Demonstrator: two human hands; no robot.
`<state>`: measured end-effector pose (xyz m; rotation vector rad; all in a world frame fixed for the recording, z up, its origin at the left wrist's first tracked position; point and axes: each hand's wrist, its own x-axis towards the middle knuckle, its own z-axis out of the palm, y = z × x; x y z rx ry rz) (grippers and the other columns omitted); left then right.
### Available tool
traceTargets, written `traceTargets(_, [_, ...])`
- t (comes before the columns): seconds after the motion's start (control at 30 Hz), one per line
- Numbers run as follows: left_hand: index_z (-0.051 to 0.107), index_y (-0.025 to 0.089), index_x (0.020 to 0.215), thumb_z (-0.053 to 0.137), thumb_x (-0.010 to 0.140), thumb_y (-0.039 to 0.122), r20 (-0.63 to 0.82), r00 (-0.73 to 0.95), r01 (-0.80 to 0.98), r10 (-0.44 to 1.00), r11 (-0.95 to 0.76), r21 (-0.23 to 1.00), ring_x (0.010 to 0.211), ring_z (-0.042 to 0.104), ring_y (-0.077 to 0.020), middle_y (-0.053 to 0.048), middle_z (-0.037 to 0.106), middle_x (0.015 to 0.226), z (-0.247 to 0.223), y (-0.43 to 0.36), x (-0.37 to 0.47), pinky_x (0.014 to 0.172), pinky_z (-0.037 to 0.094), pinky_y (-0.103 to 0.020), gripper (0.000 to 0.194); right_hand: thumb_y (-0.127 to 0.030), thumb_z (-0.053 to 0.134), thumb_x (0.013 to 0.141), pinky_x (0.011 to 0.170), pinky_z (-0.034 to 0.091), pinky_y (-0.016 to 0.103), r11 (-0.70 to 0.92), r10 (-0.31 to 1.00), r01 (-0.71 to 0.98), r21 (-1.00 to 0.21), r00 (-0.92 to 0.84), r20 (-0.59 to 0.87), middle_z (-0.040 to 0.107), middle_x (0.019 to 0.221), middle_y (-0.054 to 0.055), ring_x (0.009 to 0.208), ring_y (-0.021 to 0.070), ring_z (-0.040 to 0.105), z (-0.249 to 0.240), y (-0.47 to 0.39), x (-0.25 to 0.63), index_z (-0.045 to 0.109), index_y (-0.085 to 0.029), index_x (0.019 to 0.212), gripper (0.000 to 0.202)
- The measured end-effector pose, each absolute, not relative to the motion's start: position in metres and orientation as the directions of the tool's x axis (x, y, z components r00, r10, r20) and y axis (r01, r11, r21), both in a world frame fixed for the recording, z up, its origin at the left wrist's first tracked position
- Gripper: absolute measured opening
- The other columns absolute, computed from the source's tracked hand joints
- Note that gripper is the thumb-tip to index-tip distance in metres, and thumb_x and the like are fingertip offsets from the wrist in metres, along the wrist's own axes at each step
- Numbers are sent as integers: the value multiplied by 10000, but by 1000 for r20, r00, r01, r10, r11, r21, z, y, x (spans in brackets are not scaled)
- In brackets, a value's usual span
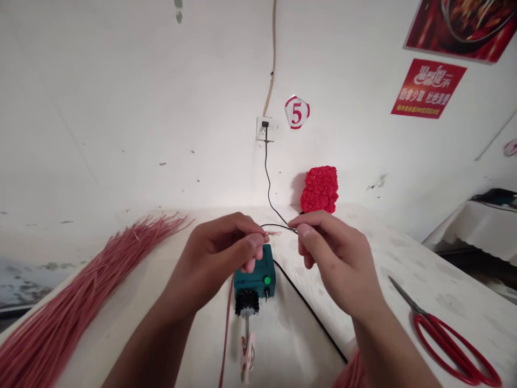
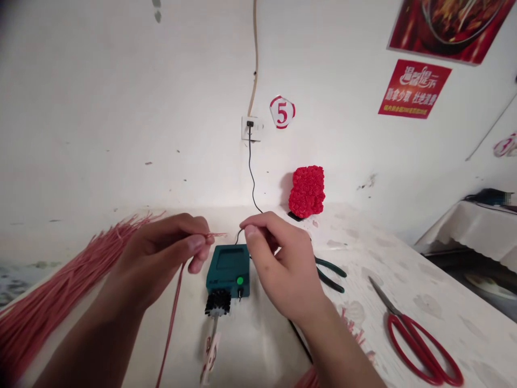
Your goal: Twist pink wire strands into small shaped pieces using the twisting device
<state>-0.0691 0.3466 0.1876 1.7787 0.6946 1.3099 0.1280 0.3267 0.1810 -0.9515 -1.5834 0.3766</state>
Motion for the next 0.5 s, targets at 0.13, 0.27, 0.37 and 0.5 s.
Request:
traceTargets(0.13, [673, 201, 725, 616, 880, 199, 511, 331, 63, 793, -559, 827, 607, 474, -77, 28, 532, 643, 192, 342, -68, 546, 398, -209, 165, -260, 552, 946, 462, 431, 211, 635, 731, 344, -692, 19, 682, 572, 612, -49, 527, 84, 517, 182, 327, 128, 710, -238, 885, 171])
traceTargets(0.27, [686, 221, 750, 614, 884, 211, 508, 301, 168, 807, -569, 805, 622, 449, -83, 28, 553, 678, 191, 336, -60, 546, 381, -218, 153, -242, 561, 939, 466, 442, 210, 648, 726, 323, -690, 14, 688, 568, 616, -47, 537, 87, 522, 179, 324, 124, 716, -239, 931, 155])
traceTargets(0.37, [717, 251, 794, 630, 887, 232, 522, 302, 220, 797, -592, 776, 644, 482, -85, 30, 601, 713, 188, 336, -56, 557, 406, -208, 130, -233, 565, 936, 461, 442, 210, 662, 715, 313, -682, 9, 699, 562, 619, -48, 540, 89, 518, 177, 321, 121, 716, -245, 972, 156])
traceTargets(0.5, [740, 273, 803, 657, 880, 265, 527, 271, 264, 806, -589, 764, 616, 486, -65, 42, 618, 704, 187, 337, -56, 520, 401, -169, 114, -223, 558, 941, 455, 432, 205, 681, 682, 336, -651, 32, 730, 551, 616, -54, 522, 79, 502, 177, 319, 119, 712, -243, 987, 162])
